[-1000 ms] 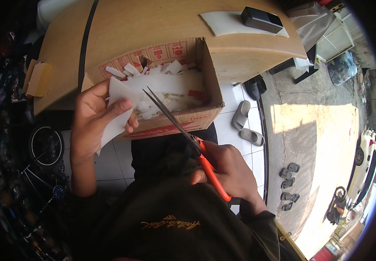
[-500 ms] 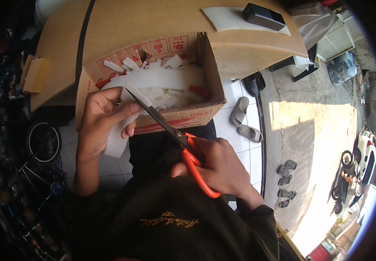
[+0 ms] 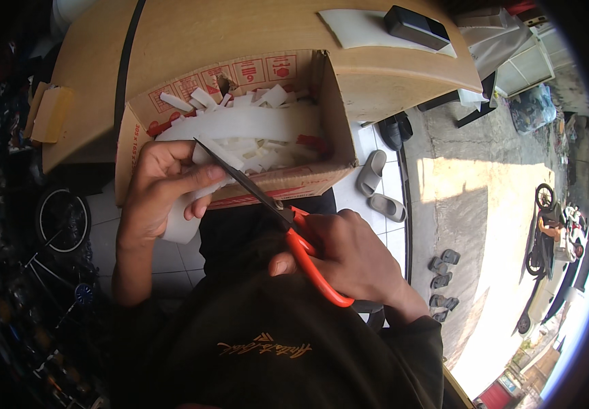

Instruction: The person uses shears to cut a long white foam strip into small rectangular pieces over a cardboard box.

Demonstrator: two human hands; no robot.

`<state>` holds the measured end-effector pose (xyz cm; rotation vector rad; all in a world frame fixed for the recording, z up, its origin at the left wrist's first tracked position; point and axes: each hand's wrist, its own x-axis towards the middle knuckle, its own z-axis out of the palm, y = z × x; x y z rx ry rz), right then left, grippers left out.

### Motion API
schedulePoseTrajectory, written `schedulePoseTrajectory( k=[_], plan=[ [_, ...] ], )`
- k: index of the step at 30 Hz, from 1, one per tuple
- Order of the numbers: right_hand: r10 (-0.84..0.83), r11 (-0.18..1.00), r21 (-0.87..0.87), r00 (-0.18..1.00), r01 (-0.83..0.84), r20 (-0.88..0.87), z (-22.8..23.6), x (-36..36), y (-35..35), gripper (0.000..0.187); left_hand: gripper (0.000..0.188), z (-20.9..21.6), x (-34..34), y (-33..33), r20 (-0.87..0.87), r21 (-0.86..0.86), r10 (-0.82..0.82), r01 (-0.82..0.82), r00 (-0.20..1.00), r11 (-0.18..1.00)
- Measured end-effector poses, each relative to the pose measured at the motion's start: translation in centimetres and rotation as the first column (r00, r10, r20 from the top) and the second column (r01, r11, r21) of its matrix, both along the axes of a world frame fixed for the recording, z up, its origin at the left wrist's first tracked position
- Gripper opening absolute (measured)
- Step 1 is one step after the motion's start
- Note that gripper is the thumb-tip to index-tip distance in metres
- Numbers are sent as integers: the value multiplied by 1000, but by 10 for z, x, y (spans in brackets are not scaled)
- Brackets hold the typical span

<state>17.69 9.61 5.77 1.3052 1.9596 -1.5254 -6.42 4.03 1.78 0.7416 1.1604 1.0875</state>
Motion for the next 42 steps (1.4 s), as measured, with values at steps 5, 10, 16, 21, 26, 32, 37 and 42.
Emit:
schedulePoseTrajectory(
  k=[5, 10, 16, 21, 26, 32, 37, 42],
  plan=[
    [10, 983, 185, 1000, -10, 4, -4, -2, -3, 72, 21, 0, -4, 2, -20, -25, -61, 61, 998, 998],
    [-26, 994, 106, 998, 20, 62, 6, -15, 5, 48, 25, 8, -11, 2, 1, -43, -121, 121, 993, 992],
    [-49, 985, 169, 999, 45, 17, -3, -12, 0, 35, 27, 10, -19, -2, -13, -26, -135, 134, 991, 991],
    [-93, 972, 209, 992, 110, -91, -14, -8, -8, 36, 25, 6, -22, -5, -11, -45, -116, 115, 993, 992],
    [-115, 981, 129, 972, 144, -207, -25, 3, -8, 61, 25, 9, -22, -5, -16, -44, -110, 110, 994, 993],
    [-64, 995, 59, 970, 80, -236, -22, 18, -10, 76, 20, 5, -15, -5, -2, -5, 48, -48, 999, 999],
    [-40, 997, 55, 967, 56, -253, -26, 24, -16, 80, 21, 3, -12, -4, 12, 8, 84, -84, 996, 996],
    [-12, 976, 207, 966, 67, -259, -13, 11, -17, 70, 22, -2, -9, -5, 20, -14, 59, -59, 998, 998]
  ],
)
